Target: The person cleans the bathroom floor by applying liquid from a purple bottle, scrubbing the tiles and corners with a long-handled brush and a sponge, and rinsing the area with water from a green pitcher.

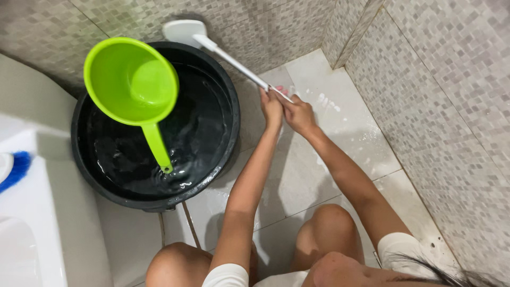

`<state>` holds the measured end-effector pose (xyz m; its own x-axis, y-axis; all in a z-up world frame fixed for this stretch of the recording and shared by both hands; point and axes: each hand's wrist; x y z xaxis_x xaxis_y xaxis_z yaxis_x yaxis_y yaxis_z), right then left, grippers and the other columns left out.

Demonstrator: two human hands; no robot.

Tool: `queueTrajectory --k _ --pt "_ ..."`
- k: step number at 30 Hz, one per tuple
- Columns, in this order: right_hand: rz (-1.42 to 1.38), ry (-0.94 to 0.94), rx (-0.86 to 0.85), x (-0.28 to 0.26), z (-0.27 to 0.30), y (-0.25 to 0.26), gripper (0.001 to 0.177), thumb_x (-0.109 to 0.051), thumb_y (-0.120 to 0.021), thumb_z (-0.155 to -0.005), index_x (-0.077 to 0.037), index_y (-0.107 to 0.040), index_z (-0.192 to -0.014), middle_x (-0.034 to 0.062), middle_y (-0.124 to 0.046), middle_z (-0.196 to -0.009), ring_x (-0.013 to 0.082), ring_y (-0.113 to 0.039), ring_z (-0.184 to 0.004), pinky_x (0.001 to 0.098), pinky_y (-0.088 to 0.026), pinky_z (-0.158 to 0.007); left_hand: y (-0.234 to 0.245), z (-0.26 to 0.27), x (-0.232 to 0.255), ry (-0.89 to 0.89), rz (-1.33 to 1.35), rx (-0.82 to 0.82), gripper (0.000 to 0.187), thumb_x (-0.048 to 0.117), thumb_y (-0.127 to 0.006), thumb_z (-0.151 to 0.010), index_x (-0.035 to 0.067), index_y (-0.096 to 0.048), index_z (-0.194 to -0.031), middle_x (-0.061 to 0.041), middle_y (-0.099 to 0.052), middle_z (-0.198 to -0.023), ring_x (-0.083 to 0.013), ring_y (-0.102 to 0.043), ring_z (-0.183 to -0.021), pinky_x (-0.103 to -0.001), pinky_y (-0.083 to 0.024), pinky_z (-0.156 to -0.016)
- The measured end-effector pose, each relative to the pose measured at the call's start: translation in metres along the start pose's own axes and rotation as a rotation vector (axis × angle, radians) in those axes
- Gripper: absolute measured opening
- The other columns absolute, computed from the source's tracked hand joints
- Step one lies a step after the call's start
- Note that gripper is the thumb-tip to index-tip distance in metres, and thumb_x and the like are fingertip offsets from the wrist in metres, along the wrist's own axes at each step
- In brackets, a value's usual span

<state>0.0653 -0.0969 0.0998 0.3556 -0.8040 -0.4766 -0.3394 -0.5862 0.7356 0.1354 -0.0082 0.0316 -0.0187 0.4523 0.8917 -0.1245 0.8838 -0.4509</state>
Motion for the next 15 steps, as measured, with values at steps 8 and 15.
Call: queueTrajectory --k 8,15 --pt "0.028 0.115 0.053 -0.014 -0.056 -0.015 0.050 -0.014 -0.068 -0.094 -0.033 -0.064 -0.140 0.0129 -0.074 -0.111 0.0341 -0.072 -0.078 0.0438 -0.059 -0.067 -0.002 -0.038 0.034 -0.086 0.362 0.137 0.055 0.017 -0.039 -0.107 0.015 -0.017 -0.157 -0.014 -0.062 -0.087 -0.0254 -0.067 -0.071 -0.039 -0.058 -0.068" --pt "0.114 -0.005 0.040 0.054 0.041 -0.030 0.052 -0.017 -0.067 -0.096 -0.035 -0.060 -0.145 0.0134 -0.074 -0.116 0.0323 -0.075 -0.091 0.0421 -0.060 -0.069 0.001 0.004 -0.075 0.249 0.234 -0.042 0.048 0.018 -0.041 -0.109 0.012 -0.030 -0.156 -0.009 -0.060 -0.096 -0.0208 -0.065 -0.080 -0.035 -0.056 -0.069"
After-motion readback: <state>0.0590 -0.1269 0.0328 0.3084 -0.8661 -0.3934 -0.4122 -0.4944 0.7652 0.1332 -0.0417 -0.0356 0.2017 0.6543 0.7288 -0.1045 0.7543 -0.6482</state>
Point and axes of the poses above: each hand's wrist, its own z-axis away from the middle knuckle, its own y-axis out of the back of the hand, x = y × z
